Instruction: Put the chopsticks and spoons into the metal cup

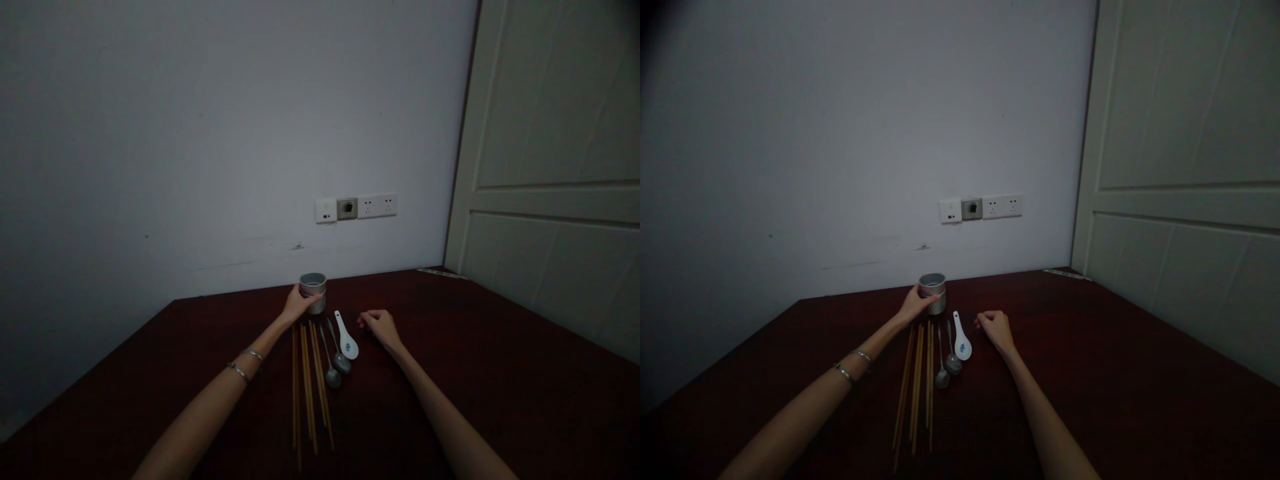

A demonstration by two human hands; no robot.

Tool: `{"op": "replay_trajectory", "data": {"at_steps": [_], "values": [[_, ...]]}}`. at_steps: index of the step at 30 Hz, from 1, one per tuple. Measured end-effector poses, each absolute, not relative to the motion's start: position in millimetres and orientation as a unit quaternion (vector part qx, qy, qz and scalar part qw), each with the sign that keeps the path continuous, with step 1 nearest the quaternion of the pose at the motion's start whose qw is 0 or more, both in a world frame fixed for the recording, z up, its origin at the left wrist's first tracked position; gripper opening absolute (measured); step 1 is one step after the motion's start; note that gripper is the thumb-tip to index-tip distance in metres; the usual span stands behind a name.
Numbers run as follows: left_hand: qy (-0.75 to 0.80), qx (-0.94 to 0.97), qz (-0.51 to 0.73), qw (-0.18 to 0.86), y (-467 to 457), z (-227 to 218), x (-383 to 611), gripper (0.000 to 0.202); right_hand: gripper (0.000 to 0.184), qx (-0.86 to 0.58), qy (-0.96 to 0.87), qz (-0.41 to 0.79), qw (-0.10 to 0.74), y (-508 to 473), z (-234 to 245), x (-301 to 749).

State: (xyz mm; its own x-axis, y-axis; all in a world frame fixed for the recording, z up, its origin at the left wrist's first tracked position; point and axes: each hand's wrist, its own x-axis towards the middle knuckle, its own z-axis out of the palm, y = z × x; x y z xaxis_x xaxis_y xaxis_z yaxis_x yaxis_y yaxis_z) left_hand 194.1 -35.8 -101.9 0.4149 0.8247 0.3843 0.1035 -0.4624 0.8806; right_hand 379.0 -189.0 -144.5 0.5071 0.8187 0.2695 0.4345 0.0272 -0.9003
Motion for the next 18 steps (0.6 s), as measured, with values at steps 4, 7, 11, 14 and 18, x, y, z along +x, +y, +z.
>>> {"op": "replay_trajectory", "data": {"at_steps": [4, 7, 11, 14, 18], "values": [[0.32, 0.734, 0.438, 0.409, -32, -109, 198, 0.057, 0.03, -0.678, -0.463, 0.177, 0.543, -189, -144, 379], [0.322, 0.73, 0.44, 0.411, -30, -114, 199, 0.058, 0.03, -0.679, -0.463, 0.176, 0.542, -189, -143, 379], [0.327, 0.728, 0.437, 0.415, -29, -119, 200, 0.06, 0.028, -0.679, -0.457, 0.179, 0.545, -189, -143, 378], [0.329, 0.726, 0.438, 0.416, -27, -122, 200, 0.059, 0.028, -0.683, -0.457, 0.176, 0.542, -189, -143, 378], [0.331, 0.718, 0.441, 0.425, -25, -124, 200, 0.06, 0.029, -0.688, -0.458, 0.17, 0.537, -189, -144, 379]]}}
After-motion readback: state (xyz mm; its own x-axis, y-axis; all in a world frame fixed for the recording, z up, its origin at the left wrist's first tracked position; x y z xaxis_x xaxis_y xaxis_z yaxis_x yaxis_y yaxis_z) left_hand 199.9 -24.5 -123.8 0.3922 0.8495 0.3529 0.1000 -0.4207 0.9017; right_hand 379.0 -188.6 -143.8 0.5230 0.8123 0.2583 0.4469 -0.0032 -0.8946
